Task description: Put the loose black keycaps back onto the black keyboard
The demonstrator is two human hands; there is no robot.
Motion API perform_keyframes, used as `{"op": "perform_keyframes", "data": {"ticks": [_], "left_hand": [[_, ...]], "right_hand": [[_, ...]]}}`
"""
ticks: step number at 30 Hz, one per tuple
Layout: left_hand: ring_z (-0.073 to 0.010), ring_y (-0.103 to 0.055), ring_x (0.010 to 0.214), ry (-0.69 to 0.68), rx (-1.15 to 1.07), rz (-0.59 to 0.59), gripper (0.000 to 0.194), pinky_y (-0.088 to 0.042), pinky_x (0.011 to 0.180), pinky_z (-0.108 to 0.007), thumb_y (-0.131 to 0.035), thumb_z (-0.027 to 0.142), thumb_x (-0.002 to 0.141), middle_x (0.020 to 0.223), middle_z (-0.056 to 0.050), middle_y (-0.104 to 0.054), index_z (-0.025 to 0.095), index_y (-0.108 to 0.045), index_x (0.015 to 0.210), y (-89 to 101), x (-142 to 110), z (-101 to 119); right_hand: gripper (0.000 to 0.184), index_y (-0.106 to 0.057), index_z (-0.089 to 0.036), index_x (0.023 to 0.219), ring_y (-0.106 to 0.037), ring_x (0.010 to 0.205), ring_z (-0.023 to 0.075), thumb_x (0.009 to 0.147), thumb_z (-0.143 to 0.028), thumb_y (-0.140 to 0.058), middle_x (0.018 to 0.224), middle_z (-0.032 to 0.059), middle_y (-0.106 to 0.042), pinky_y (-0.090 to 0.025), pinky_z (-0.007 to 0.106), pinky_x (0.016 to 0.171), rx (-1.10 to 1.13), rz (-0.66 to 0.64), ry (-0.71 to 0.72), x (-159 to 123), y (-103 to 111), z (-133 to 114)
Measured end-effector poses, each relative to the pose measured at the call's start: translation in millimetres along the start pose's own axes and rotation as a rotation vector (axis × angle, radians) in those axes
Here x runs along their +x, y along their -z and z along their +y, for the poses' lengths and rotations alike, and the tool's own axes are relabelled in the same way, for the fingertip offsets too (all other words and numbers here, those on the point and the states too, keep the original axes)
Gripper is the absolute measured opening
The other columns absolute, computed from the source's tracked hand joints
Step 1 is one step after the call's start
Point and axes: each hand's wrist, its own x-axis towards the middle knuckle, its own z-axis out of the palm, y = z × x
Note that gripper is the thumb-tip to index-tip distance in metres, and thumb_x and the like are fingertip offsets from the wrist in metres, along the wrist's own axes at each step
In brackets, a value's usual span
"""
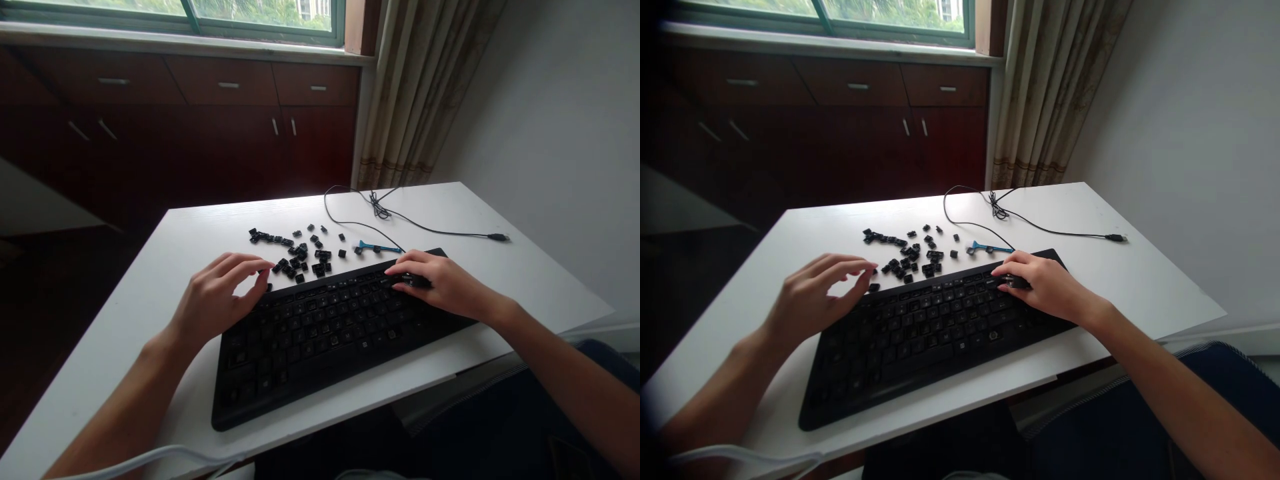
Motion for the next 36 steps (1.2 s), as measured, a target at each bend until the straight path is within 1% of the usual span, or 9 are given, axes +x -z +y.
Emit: {"op": "perform_keyframes", "data": {"ticks": [2, 5, 11, 16, 19, 22, 25, 30, 36], "left_hand": [[-0.0173, -0.068, 0.091, -0.003, -0.002, 0.000, 0.030, -0.060, 0.078, -0.031, -0.067, 0.012, 0.085, 0.103, -0.002, -0.072, 0.026, -0.065, 0.112, 0.0, 0.7, -0.2], [-0.0177, -0.068, 0.090, -0.009, -0.001, 0.002, 0.030, -0.060, 0.077, -0.031, -0.067, 0.012, 0.085, 0.103, -0.002, -0.072, 0.026, -0.065, 0.111, 0.4, 0.7, -0.5], [-0.0172, -0.068, 0.091, -0.002, -0.007, -0.007, 0.030, -0.060, 0.078, -0.031, -0.068, 0.012, 0.084, 0.104, -0.002, -0.072, 0.024, -0.066, 0.111, 0.4, -0.9, -0.7], [-0.0172, -0.068, 0.091, 0.007, -0.008, -0.011, 0.029, -0.059, 0.077, -0.030, -0.067, 0.013, 0.085, 0.104, -0.002, -0.072, 0.025, -0.066, 0.111, -1.2, -0.7, -1.6], [-0.0177, -0.068, 0.091, 0.011, -0.008, -0.010, 0.029, -0.060, 0.079, -0.031, -0.067, 0.013, 0.085, 0.104, -0.002, -0.072, 0.026, -0.066, 0.111, -1.1, -1.2, -2.7], [-0.0177, -0.068, 0.091, 0.013, -0.006, -0.019, 0.030, -0.060, 0.079, -0.032, -0.067, 0.013, 0.085, 0.105, -0.002, -0.072, 0.027, -0.066, 0.112, -0.8, -1.9, -3.2], [-0.0177, -0.068, 0.091, 0.012, -0.008, -0.024, 0.030, -0.060, 0.079, -0.032, -0.067, 0.014, 0.086, 0.105, -0.002, -0.072, 0.028, -0.065, 0.113, -1.0, -2.2, -3.1], [-0.0177, -0.069, 0.091, 0.022, -0.010, -0.023, 0.030, -0.059, 0.078, -0.032, -0.067, 0.014, 0.086, 0.104, -0.002, -0.072, 0.028, -0.065, 0.112, -1.4, -2.2, -2.9], [-0.0185, -0.069, 0.091, 0.018, -0.018, -0.035, 0.029, -0.060, 0.078, -0.032, -0.068, 0.015, 0.085, 0.104, -0.002, -0.072, 0.027, -0.066, 0.112, -1.3, -2.0, -3.9]], "right_hand": [[0.029, -0.068, -0.028, 0.122, -0.070, 0.096, 0.0218, 0.095, -0.032, -0.060, 0.121, 0.0063, -0.067, -0.057, 0.036, 0.087, -0.024, -0.011, 0.056, 0.4, -0.1, 1.3], [0.032, -0.067, -0.029, 0.126, -0.070, 0.097, 0.0212, 0.095, -0.027, -0.060, 0.123, 0.0053, -0.067, -0.057, 0.035, 0.088, -0.047, -0.062, 0.117, 0.7, 1.6, 3.0], [0.031, -0.068, -0.027, 0.125, -0.071, 0.088, 0.0198, 0.096, -0.031, -0.058, 0.122, 0.0055, -0.067, -0.057, 0.034, 0.081, -0.099, -0.088, 0.113, 2.5, 4.6, 7.8], [0.036, -0.063, -0.027, 0.130, -0.071, 0.096, 0.0200, 0.095, -0.022, -0.058, 0.124, 0.0050, -0.067, -0.056, 0.032, 0.083, -0.117, -0.102, 0.173, 3.3, 5.7, 11.2], [0.034, -0.065, -0.028, 0.129, -0.071, 0.087, 0.0181, 0.095, -0.026, -0.059, 0.123, 0.0049, -0.067, -0.056, 0.031, 0.078, -0.142, -0.106, 0.190, 2.8, 5.8, 12.0], [0.037, -0.064, -0.028, 0.132, -0.070, 0.080, 0.0169, 0.096, -0.033, -0.059, 0.123, 0.0059, -0.067, -0.055, 0.031, 0.074, -0.161, -0.092, 0.176, 3.5, 4.8, 12.3], [0.035, -0.066, -0.027, 0.129, -0.071, 0.082, 0.0177, 0.095, -0.036, -0.060, 0.123, 0.0062, -0.067, -0.055, 0.031, 0.077, -0.124, -0.088, 0.164, 6.2, 4.4, 13.0], [0.030, -0.071, -0.027, 0.122, -0.071, 0.091, 0.0190, 0.093, -0.031, -0.063, 0.117, 0.0056, -0.070, -0.055, 0.030, 0.080, 0.012, -0.097, 0.165, 11.5, 7.5, 15.9], [0.029, -0.071, -0.027, 0.120, -0.071, 0.094, 0.0200, 0.092, -0.027, -0.063, 0.117, 0.0049, -0.071, -0.055, 0.031, 0.081, -0.026, -0.099, 0.169, 13.8, 8.7, 16.2]]}}
